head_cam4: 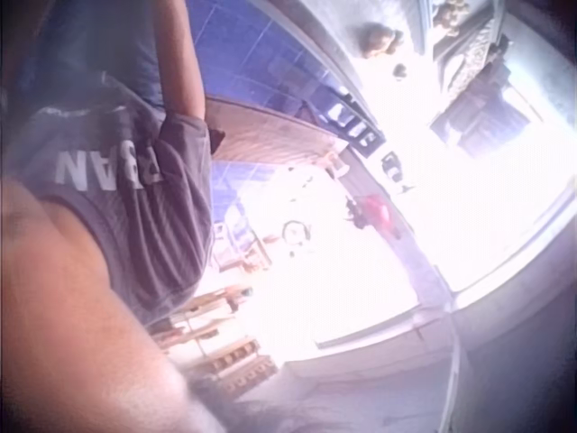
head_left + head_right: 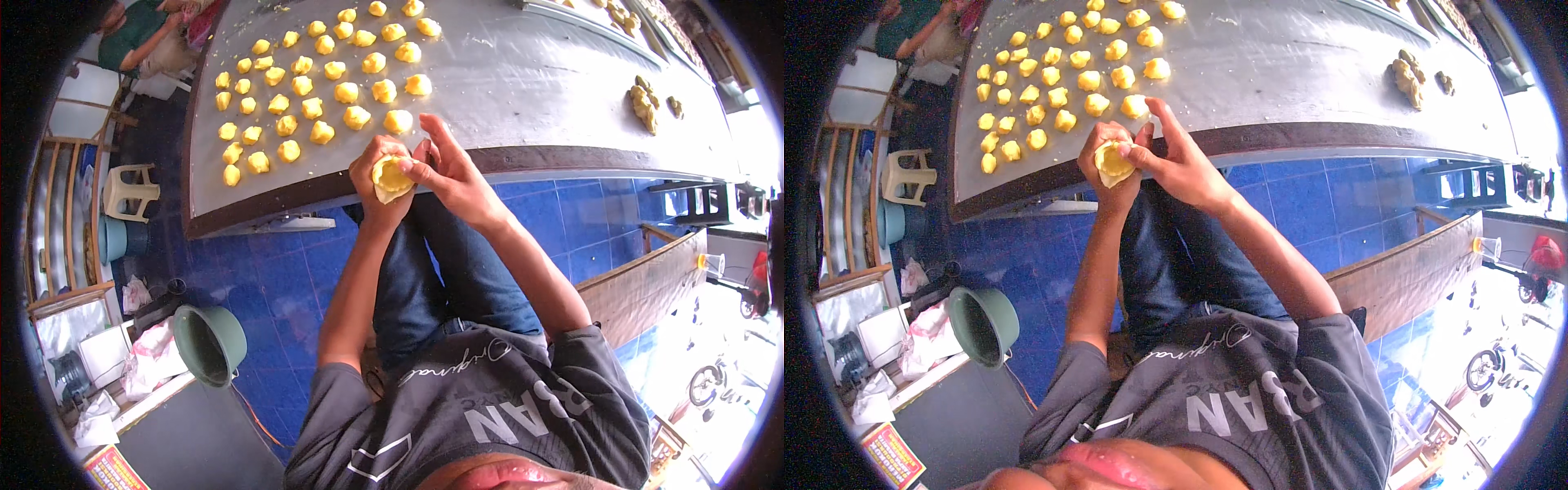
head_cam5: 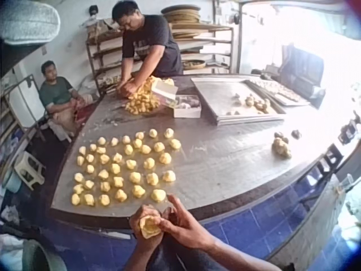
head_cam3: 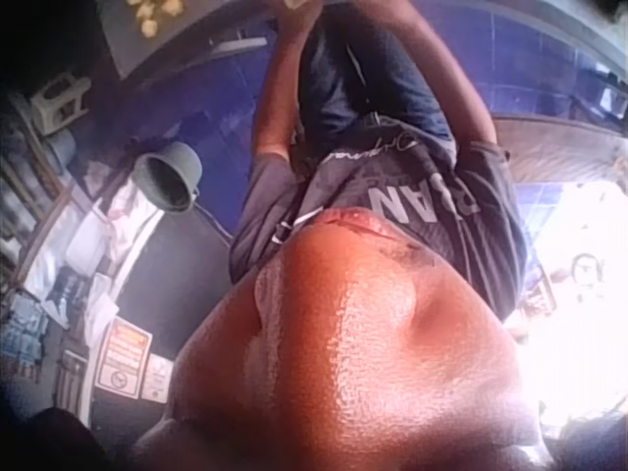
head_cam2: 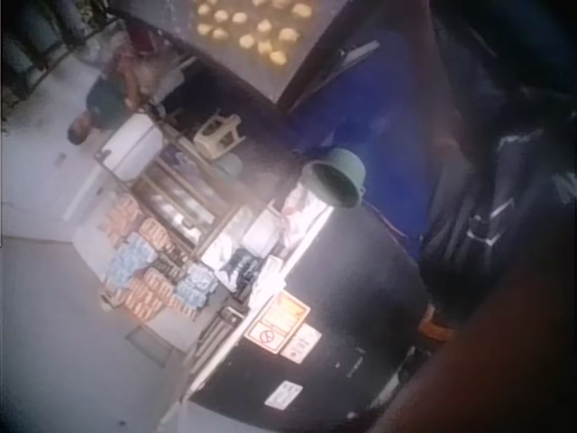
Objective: The person prepares pieces of dough by hand, flattening them on a table and shaping them into rounds.
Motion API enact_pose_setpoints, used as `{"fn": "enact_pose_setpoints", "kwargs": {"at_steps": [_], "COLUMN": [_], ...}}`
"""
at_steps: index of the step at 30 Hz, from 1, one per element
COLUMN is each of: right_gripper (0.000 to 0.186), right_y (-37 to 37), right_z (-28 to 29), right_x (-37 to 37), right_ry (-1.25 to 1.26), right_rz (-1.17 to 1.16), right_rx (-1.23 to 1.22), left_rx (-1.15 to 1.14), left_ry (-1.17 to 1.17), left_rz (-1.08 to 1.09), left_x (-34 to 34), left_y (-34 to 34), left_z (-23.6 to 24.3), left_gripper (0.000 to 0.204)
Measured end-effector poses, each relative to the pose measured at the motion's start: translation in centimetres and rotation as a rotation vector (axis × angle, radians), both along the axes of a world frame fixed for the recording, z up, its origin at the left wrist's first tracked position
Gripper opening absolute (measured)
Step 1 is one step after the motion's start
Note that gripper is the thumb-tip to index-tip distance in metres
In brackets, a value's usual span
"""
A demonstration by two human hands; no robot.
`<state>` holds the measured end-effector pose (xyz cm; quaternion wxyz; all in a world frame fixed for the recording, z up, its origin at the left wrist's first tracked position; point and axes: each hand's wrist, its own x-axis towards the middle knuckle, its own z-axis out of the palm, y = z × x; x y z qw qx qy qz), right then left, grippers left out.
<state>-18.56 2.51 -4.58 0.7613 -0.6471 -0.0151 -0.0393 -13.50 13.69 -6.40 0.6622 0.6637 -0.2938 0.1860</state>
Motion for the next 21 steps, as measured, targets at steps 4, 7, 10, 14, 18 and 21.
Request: {"fn": "enact_pose_setpoints", "kwargs": {"at_steps": [4,7,10,14,18,21], "right_gripper": [0.072,0.069,0.071,0.078,0.087,0.088], "right_y": [0.2,0.7,0.5,-1.1,-1.1,-0.6], "right_z": [0.4,0.2,0.0,1.3,1.1,1.3], "right_x": [-0.2,-0.3,0.2,0.8,1.5,1.7], "right_ry": [0.060,-0.006,-0.055,-0.019,-0.374,-0.268], "right_rz": [0.043,0.009,0.030,0.167,0.058,0.115], "right_rx": [-0.071,-0.197,-0.152,0.086,-0.586,-0.523], "left_rx": [-0.002,0.006,0.090,0.110,0.148,0.099], "left_ry": [0.022,-0.022,-0.073,0.039,0.034,0.069], "left_rz": [-0.032,-0.040,-0.015,-0.011,-0.023,-0.034], "left_x": [-0.1,-0.1,0.0,0.1,0.1,0.1], "left_y": [0.1,0.3,0.4,0.3,0.4,0.7], "left_z": [-0.1,-0.2,-0.1,0.6,0.9,0.7], "left_gripper": [0.023,0.023,0.024,0.023,0.021,0.021]}}
